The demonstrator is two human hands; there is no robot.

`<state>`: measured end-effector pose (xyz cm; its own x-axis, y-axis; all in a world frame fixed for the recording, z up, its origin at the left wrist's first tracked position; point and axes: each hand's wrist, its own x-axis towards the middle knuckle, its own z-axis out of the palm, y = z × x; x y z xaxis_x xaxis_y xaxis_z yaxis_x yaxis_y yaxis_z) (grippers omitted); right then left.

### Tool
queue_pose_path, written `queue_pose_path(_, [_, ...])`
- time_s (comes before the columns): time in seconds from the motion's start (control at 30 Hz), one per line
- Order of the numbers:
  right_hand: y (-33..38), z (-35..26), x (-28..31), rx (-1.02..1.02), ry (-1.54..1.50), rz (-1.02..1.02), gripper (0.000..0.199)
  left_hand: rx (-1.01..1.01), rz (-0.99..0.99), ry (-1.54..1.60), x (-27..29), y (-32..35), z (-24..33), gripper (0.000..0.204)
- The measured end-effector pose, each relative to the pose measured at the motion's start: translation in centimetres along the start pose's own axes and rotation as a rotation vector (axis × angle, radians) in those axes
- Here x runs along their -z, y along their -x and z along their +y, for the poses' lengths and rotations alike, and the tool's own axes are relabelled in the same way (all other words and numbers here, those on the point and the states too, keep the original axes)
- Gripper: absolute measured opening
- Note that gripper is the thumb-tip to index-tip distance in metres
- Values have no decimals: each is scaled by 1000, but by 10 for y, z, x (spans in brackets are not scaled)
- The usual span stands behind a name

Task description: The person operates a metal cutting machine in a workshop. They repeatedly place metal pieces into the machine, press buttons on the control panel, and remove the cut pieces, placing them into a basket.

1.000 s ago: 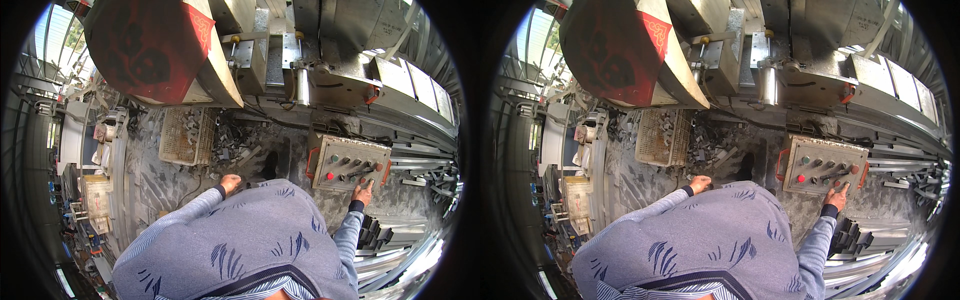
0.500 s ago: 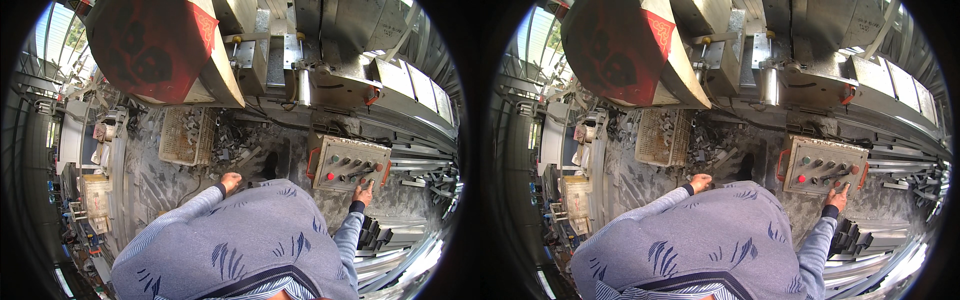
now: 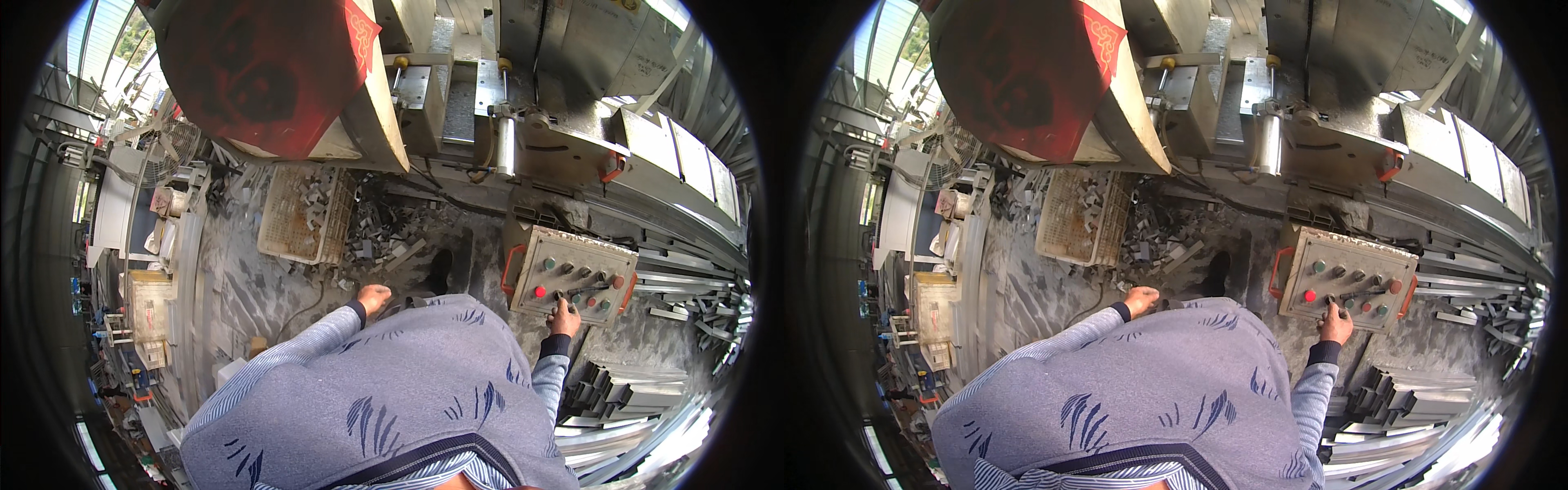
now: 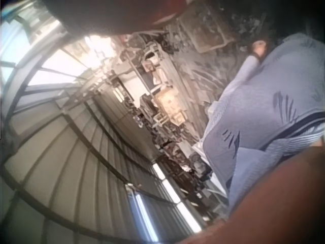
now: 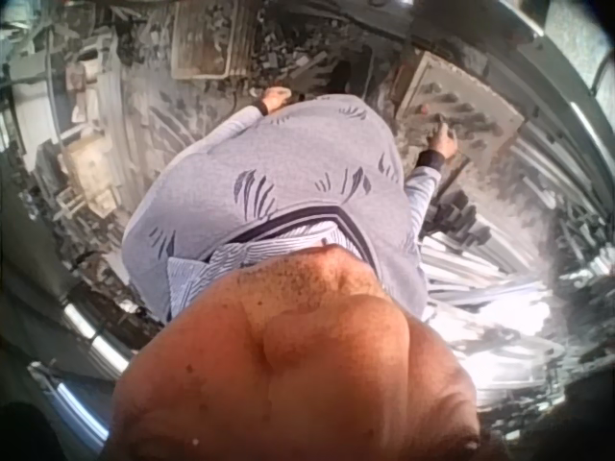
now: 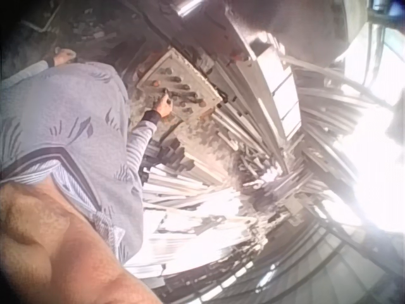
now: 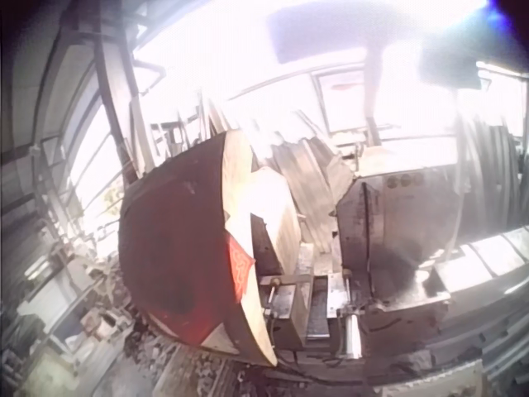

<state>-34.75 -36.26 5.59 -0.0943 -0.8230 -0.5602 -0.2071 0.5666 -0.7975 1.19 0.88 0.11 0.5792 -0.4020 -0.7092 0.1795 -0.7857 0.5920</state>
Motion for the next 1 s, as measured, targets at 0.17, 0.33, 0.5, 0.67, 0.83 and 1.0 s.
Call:
queue_pose_path(0.17, [16,-26,-2,-214,-135,-143,23,-26,26,-14,-3,0,-12,23])
queue_pose_path(0.33, [23,-29,-9,-395,-254,-176,27,-94,63,-144,-2,5,-11,25])
queue_pose_path(0.5, [23,-29,-17,-373,-291,-159,25,-55,70,-164,-1,10,-3,28])
queue_pose_path(0.67, [22,-27,-16,-372,-344,-204,23,-80,92,-69,1,9,-2,21])
queue_pose_path(0.83, [20,-23,-16,-388,-365,-219,21,-59,213,126,22,3,28,18])
queue_pose_path(1.0, [24,-25,-21,-392,-363,-123,18,-342,521,50,97,-23,139,19])
